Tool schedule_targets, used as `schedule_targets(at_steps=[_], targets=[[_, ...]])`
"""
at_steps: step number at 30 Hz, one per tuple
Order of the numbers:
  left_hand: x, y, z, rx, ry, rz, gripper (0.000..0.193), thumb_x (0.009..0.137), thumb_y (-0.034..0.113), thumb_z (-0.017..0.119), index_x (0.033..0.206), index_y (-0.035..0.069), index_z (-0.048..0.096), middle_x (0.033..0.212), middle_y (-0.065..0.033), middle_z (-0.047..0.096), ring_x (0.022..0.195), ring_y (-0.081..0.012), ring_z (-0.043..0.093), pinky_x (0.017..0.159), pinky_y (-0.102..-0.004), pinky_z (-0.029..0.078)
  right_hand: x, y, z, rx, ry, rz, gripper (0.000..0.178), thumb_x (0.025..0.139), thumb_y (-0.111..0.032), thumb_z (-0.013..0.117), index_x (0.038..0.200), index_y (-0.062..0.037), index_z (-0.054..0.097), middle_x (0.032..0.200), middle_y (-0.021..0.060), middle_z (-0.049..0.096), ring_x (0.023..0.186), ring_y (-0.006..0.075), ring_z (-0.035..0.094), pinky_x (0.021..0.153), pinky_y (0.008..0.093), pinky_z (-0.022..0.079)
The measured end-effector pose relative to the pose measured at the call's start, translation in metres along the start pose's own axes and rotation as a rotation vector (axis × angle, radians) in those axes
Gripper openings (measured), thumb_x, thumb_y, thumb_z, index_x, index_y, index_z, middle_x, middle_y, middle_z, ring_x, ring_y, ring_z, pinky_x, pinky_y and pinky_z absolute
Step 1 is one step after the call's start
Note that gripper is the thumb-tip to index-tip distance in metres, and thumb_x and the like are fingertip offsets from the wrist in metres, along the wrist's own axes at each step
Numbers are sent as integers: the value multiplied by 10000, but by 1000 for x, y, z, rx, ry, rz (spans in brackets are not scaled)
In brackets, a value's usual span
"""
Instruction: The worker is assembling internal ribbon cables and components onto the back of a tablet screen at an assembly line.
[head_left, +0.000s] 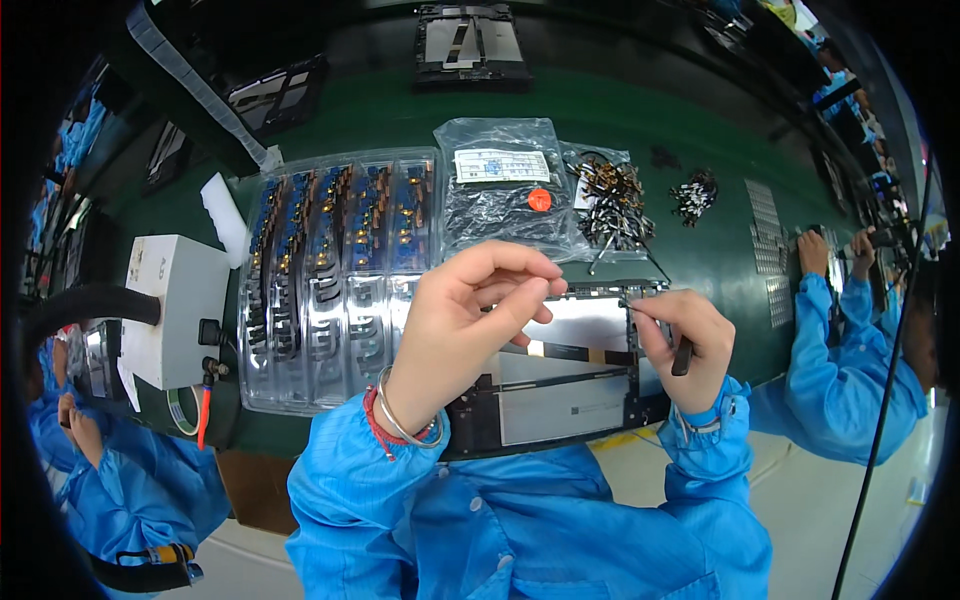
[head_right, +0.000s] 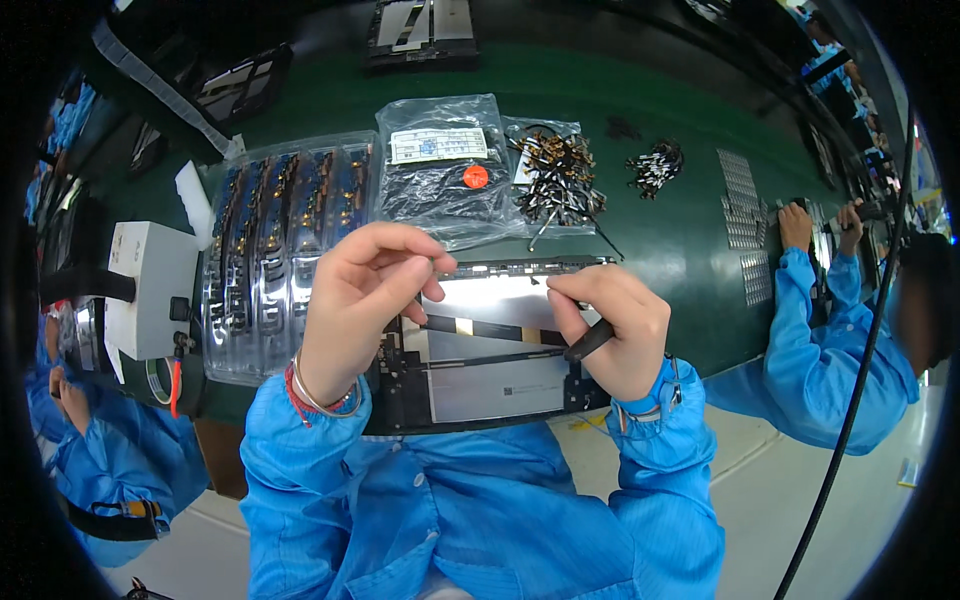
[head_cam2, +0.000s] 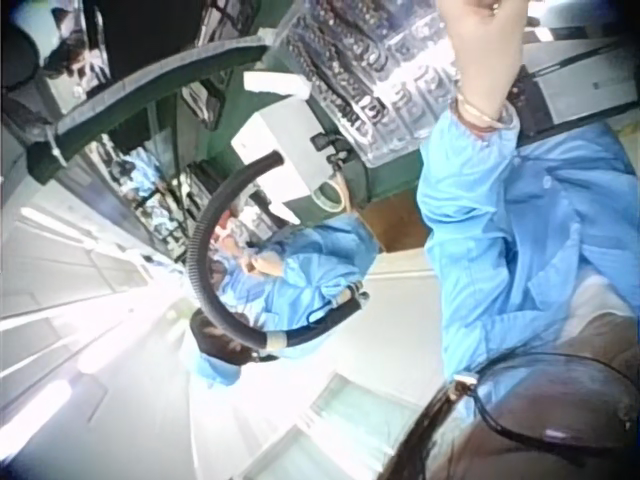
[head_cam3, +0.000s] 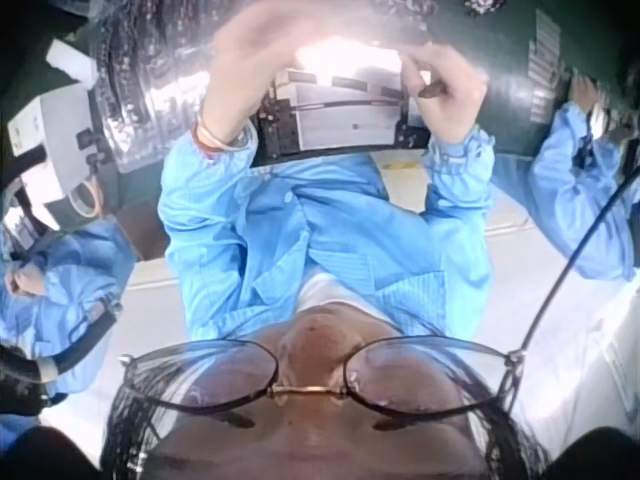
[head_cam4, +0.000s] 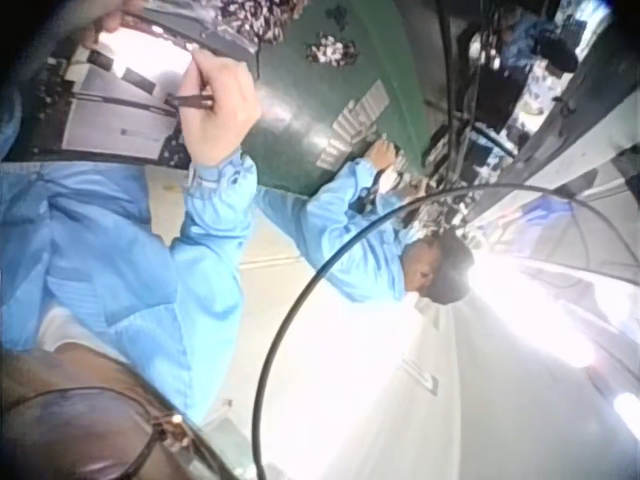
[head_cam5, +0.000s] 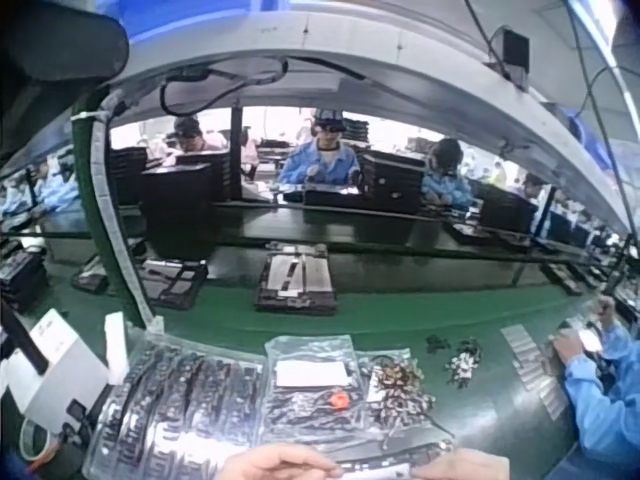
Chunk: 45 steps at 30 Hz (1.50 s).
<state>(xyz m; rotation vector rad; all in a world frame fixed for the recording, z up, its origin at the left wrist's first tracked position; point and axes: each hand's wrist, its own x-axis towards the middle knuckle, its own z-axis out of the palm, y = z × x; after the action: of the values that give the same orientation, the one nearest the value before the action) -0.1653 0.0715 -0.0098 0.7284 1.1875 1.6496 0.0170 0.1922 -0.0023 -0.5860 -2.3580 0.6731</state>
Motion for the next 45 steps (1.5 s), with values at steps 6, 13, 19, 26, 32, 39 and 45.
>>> schedule_targets(at_steps=[6,13,19,26,32,39,45], targets=[[-12,10,-2,-42,32,20,75,837,28,511,894,13,558,878,-98,620,726,-92,578,574,-187,470,-7,-7,-5,-36,24,13,179,649,71,657,812,-3,644,727,128,612,660,240,607,599,287,473],[-24,29,-25,119,120,133,112,822,41,574,910,-29,573,879,-103,632,762,-118,605,646,-224,504,-19,-6,-19,-54,98,-1,194,642,98,639,818,18,635,725,127,610,666,241,600,608,285,469],[47,23,-92,1452,431,626,88,743,109,588,747,24,612,807,-120,621,725,-289,597,650,-335,491,-22,-11,-32,-159,173,-62,214,635,110,633,826,14,633,718,123,605,635,228,593,572,270,457],[74,2,-137,1866,153,704,84,709,95,582,733,93,662,1035,-35,607,957,-232,562,872,-422,412,-24,-12,-39,-141,187,-95,205,629,108,641,813,17,626,706,114,600,611,206,578,524,252,425],[55,19,-130,1874,195,432,152,755,109,604,889,90,673,1124,-74,575,1028,-261,533,942,-436,360,-31,-10,-43,-168,170,-27,200,635,108,640,810,14,627,703,107,597,613,207,573,529,258,428],[15,57,-91,1383,345,473,227,795,69,571,1017,31,600,1090,-125,587,998,-273,565,860,-326,437,-22,-3,-66,-392,275,-63,247,645,137,599,855,11,627,736,118,586,645,202,563,559,258,429],[15,-20,-4,945,-18,331,362,765,23,569,1125,16,539,1031,-143,611,942,-298,583,825,-342,453,12,35,1,-362,-38,-405,282,570,12,634,841,-64,639,742,15,572,551,184,525,483,280,405]])
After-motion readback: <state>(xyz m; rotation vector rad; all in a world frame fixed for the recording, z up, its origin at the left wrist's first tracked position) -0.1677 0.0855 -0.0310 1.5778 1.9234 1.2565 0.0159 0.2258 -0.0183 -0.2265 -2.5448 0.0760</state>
